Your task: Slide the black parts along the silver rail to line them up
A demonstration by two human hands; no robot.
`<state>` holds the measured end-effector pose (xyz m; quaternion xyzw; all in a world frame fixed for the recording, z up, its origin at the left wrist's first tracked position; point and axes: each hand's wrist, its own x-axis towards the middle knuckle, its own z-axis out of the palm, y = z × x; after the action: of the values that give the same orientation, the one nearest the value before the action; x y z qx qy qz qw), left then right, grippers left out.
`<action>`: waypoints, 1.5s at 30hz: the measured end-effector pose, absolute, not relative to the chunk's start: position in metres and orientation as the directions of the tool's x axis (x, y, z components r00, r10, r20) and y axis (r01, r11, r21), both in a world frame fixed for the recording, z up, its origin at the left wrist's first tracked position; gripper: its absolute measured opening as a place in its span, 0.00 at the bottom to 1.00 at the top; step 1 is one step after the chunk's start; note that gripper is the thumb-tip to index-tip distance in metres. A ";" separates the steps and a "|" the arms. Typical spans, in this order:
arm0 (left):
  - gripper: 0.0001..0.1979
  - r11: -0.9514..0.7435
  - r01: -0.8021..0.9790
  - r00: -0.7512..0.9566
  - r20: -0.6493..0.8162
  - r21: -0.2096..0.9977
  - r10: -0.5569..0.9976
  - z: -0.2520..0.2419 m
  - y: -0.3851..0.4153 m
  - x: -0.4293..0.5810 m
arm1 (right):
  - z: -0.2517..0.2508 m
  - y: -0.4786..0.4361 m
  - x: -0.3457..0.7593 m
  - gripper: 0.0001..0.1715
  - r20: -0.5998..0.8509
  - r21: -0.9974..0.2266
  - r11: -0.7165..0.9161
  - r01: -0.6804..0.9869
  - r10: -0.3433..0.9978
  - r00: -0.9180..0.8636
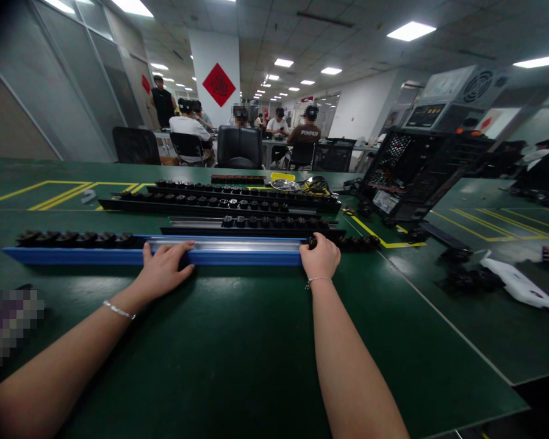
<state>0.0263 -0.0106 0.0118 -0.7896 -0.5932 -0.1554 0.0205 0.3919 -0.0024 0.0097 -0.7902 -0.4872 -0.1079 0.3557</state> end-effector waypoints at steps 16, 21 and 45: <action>0.21 -0.294 0.945 0.248 0.274 0.145 0.929 0.010 -0.009 0.025 | 0.004 0.000 0.410 0.19 0.436 -0.619 -0.252 0.744 0.678 0.592; 0.21 -0.302 0.942 0.253 0.284 0.145 0.925 0.009 -0.008 0.025 | 0.011 -0.004 0.408 0.23 0.298 -0.682 -0.344 0.646 0.676 0.674; 0.21 -0.291 0.946 0.245 0.271 0.144 0.931 0.011 -0.009 0.026 | 0.004 0.000 0.429 0.22 0.329 -0.752 -0.302 0.586 0.598 0.731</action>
<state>0.0260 -0.0095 0.0112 -0.7886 -0.5950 -0.1534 0.0246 0.4293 0.0002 0.0042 -0.8069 -0.3667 0.0066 0.4629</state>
